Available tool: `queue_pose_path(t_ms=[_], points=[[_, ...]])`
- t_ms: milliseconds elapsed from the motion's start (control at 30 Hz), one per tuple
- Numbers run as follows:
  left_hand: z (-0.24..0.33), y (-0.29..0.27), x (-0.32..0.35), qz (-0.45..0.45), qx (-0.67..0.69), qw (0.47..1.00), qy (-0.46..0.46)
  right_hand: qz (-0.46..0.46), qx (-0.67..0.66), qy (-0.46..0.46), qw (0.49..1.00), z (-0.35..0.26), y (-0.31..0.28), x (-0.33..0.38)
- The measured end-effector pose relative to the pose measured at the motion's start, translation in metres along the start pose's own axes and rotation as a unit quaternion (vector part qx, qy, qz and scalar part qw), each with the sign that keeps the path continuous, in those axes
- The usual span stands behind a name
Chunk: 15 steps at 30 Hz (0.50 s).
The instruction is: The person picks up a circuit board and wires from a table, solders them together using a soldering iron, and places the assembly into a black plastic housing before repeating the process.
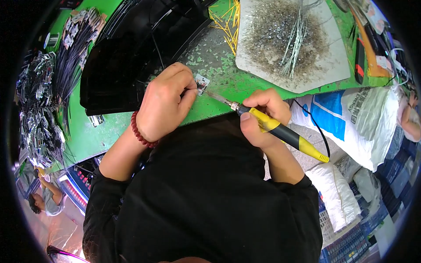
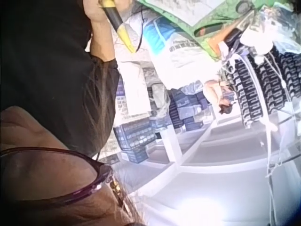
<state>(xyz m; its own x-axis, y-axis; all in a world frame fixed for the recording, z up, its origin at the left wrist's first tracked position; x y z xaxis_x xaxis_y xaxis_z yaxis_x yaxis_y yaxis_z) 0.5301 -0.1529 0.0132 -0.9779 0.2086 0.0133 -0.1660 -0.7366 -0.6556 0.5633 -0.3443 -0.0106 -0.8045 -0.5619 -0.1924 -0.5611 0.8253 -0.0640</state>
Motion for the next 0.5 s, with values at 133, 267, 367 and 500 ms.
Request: queue_pose_path(t_ms=[133,267,367,500], points=[[0.0016,0.0,-0.0023,-0.004,-0.007,1.0,-0.001,-0.033,0.017,-0.027,0.999,-0.0053,0.0051,-0.0072],[0.0021,-0.0018,-0.0009,0.005,-0.004,1.0,0.0,-0.049,0.03,-0.029,0.998,-0.0055,0.0084,-0.0081],[0.0019,-0.0014,-0.0006,0.003,-0.012,1.0,-0.001,-0.078,0.072,0.028,0.994,-0.0041,0.0113,-0.0041],[0.0022,-0.0009,0.0,0.009,-0.016,1.0,0.006,-0.059,0.071,0.049,0.995,-0.0035,0.0094,-0.0078]])
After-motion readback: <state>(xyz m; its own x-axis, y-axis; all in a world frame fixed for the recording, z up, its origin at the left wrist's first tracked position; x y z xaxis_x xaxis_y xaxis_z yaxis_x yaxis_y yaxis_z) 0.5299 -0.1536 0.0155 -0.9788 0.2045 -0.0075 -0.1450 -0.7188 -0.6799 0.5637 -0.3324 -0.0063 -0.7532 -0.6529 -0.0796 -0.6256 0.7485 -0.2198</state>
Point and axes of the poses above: each hand's wrist, its own x-axis away from the middle knuckle, its own y-axis out of the palm, z = x × y, the point moved 8 cm from there along -x, towards the middle knuckle, and after that the axes turned 13 degrees about -z, right-handed, at the moved point
